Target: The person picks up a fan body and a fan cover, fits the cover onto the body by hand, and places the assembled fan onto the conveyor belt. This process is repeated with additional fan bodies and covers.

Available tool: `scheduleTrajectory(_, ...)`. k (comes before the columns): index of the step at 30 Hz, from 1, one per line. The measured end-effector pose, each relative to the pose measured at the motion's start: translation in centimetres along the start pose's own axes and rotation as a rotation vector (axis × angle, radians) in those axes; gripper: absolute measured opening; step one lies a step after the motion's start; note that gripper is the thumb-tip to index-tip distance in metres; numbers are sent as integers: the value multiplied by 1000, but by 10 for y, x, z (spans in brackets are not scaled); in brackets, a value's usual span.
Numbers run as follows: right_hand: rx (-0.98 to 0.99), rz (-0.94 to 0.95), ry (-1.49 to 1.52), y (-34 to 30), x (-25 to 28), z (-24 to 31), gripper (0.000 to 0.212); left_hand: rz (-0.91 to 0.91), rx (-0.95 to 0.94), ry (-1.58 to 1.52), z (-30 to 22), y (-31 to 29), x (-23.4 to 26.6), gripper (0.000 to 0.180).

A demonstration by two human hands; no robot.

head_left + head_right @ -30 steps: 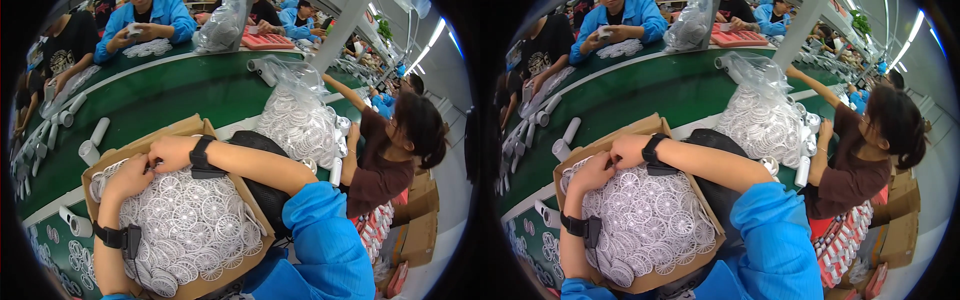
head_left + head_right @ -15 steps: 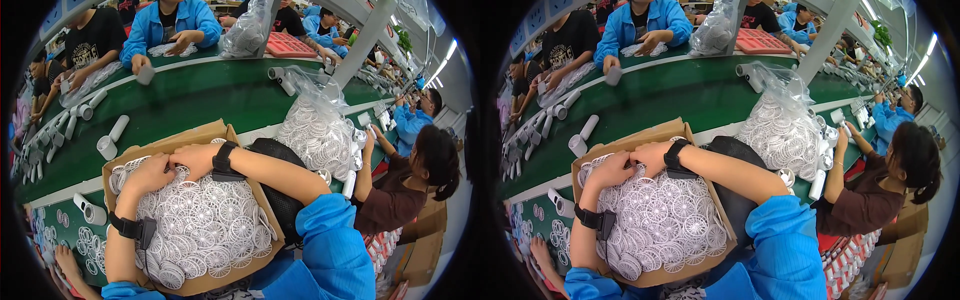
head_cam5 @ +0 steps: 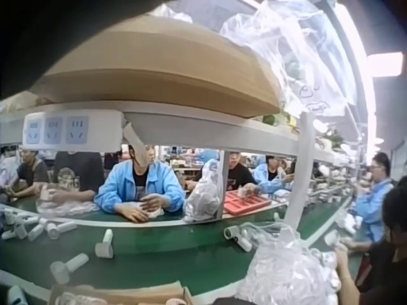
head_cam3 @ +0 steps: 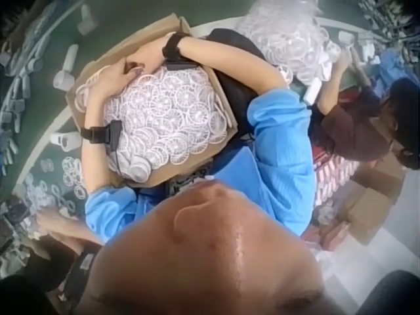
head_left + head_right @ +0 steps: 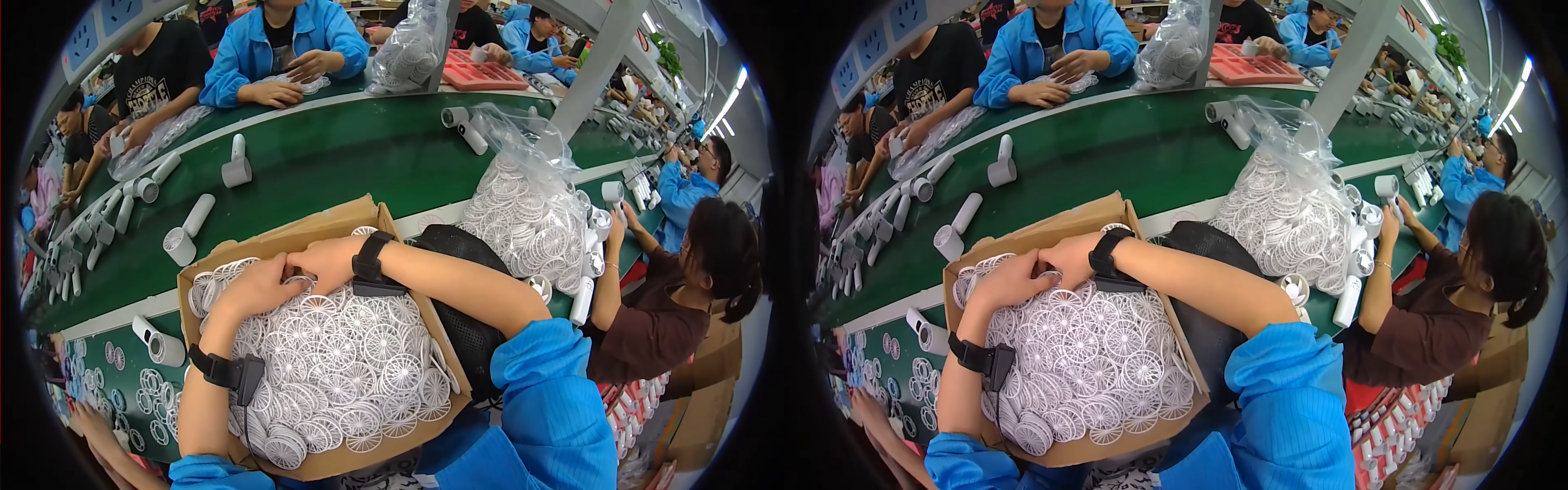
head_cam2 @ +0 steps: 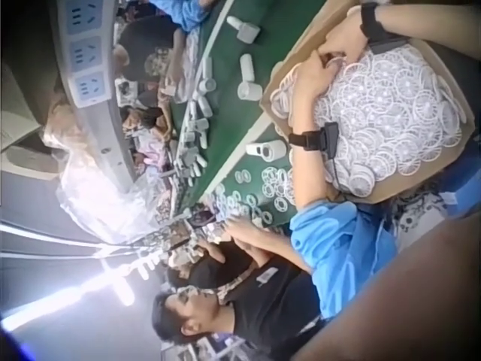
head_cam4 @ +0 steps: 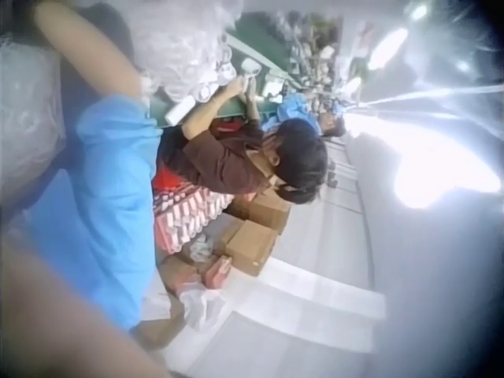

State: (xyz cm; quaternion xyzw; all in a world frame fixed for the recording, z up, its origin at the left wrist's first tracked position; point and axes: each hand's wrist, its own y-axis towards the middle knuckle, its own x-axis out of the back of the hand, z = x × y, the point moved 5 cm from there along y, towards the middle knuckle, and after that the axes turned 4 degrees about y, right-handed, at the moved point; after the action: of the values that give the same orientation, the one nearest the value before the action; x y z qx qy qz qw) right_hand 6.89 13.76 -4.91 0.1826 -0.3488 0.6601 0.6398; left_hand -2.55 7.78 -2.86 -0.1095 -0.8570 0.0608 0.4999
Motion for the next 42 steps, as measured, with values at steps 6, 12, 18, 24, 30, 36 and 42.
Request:
scheduleTrajectory(6, -34, 29, -63, 4, 4, -11, 61, 71, -29, -84, -5, 2, -4, 42)
scheduleTrajectory(12, -47, 91, -165, 11, 0, -5, 61, 81, -28, 22, 3, 0, -8, 44)
scheduleTrajectory(18, 180, 16, -254, 12, -2, -20, 59, 202, -90, -22, -18, -3, -2, 44)
scheduleTrajectory(24, -117, 94, -61, 2, 11, 10, 67, 300, 21, 46, 10, 4, -4, 48)
scheduleTrajectory(30, -293, -25, 40, -4, 12, 7, 84, 111, 2, -44, -4, -6, -5, 35)
scheduleTrajectory(36, -301, 11, 1, -6, 13, 9, 76, 128, -21, -98, 5, 3, -4, 37)
scheduleTrajectory(42, -114, -245, 179, 1, 23, 0, 52, 17, -172, -267, 14, 11, -4, 39)
